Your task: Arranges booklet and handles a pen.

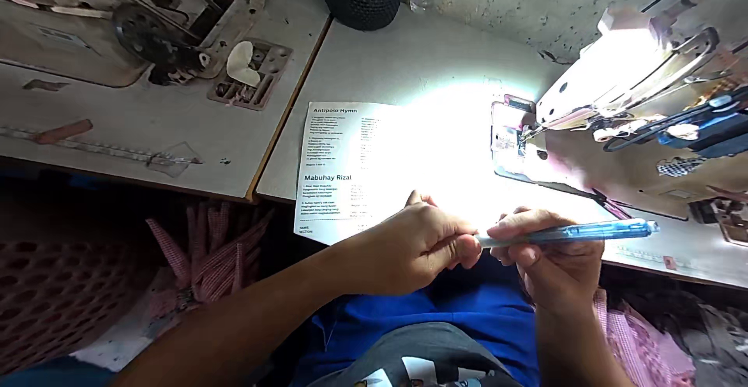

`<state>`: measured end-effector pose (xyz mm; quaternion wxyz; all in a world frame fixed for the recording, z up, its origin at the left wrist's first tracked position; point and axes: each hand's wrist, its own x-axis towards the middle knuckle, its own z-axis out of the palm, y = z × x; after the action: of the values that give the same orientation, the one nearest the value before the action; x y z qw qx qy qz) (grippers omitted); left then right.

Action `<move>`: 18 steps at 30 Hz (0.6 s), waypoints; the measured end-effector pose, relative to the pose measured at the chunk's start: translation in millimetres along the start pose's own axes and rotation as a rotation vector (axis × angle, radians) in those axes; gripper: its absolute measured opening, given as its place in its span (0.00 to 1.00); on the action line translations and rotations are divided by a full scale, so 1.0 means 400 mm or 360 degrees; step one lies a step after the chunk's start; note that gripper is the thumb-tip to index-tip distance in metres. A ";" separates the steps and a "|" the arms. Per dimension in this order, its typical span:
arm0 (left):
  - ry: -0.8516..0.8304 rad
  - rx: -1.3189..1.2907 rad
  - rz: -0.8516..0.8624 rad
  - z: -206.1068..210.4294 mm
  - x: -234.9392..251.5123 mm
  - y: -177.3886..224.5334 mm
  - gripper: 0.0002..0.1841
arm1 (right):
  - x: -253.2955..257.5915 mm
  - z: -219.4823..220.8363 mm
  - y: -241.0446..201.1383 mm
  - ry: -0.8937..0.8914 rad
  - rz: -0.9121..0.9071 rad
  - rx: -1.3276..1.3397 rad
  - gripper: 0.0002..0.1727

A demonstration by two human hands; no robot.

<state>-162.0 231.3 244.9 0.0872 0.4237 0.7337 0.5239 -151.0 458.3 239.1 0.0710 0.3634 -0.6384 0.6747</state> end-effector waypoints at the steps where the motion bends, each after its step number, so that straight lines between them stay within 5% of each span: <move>1: 0.0133 0.0116 0.0009 0.012 0.004 -0.002 0.16 | -0.002 0.008 0.006 0.0097 -0.0020 -0.0040 0.11; 9: 0.0809 0.0811 0.0042 0.104 0.019 -0.039 0.15 | -0.016 0.054 0.050 0.0437 -0.0051 -0.0158 0.10; 15: 0.0558 0.0567 -0.0169 0.107 -0.031 -0.042 0.22 | -0.012 -0.012 0.063 -0.0046 0.0214 -0.0014 0.09; 18: 0.0700 0.0336 -0.0100 0.054 -0.095 0.027 0.30 | -0.004 -0.061 0.079 0.0171 0.0304 -0.0196 0.10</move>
<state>-120.1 220.1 232.7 -0.1032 0.2834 0.7986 0.5209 -177.1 475.7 214.5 0.0628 0.2594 -0.7057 0.6564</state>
